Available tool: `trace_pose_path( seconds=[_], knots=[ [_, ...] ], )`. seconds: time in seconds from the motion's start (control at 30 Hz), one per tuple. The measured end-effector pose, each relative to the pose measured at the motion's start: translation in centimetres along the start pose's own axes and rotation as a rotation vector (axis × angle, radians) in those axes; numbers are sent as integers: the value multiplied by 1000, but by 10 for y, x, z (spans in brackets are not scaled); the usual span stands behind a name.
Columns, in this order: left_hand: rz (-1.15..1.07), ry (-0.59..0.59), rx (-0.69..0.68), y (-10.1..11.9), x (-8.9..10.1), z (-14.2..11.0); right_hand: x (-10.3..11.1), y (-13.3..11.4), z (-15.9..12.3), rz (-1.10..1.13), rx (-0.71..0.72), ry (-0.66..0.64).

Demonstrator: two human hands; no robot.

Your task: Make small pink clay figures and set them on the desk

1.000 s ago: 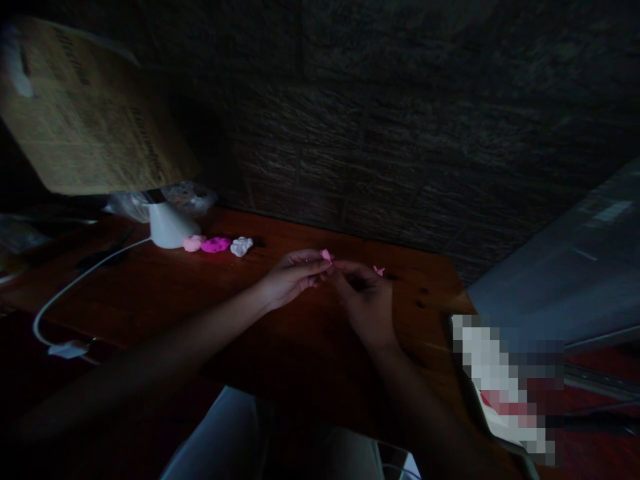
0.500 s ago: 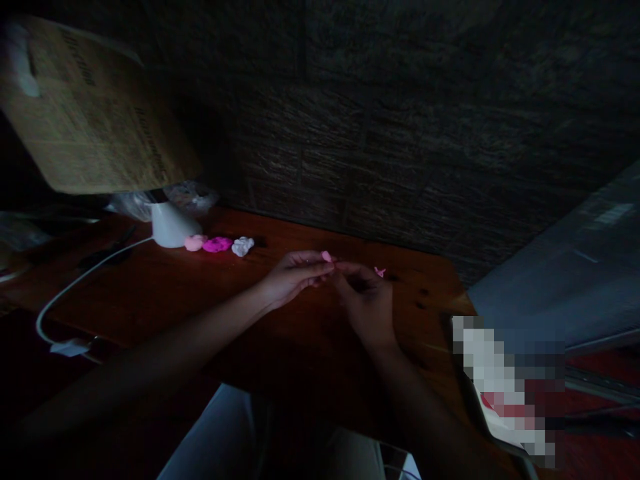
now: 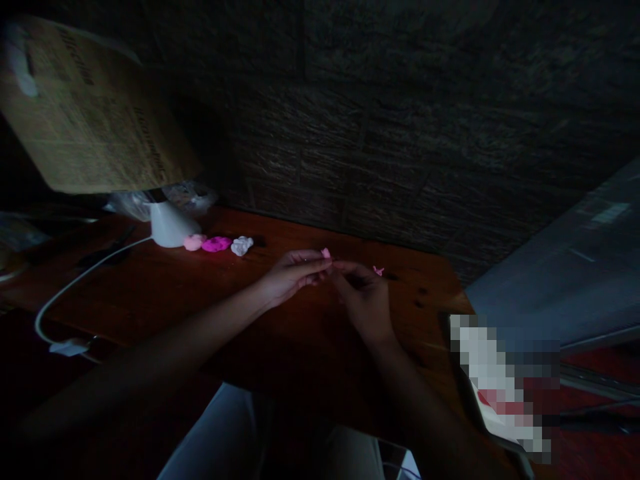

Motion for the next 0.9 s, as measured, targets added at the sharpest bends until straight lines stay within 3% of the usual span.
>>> trace_pose_path(
  seconds=[0.13,0.27,0.43,0.53,0.73,0.9],
  knots=[
    [12,43,-15,1,7,4,10,0,8,-30,-6,28],
    [100,-12,28,-7,4,6,21,2,16,-9,-61,68],
    [265,-141,8,-13,-5,2,4,7,16,-25,-100,-154],
    [314,-157,7,-15,-5,2,-1,9,14,-16,-95,-217],
    [316,-154,12,-17,-2,6,20,10,31,6,-47,-84],
    [311,-20,-13,-15,13,14,49,6,51,-101,73,55]
  ],
)
Point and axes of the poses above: each hand's wrist, its own z-axis towards the middle knuckle, its own x-axis out of the back of the hand, y = z × x, the point moved 9 cm from there along z, towards the middle knuckle, and after that the axes turned 11 degrees about y, right-handed, at the moved point
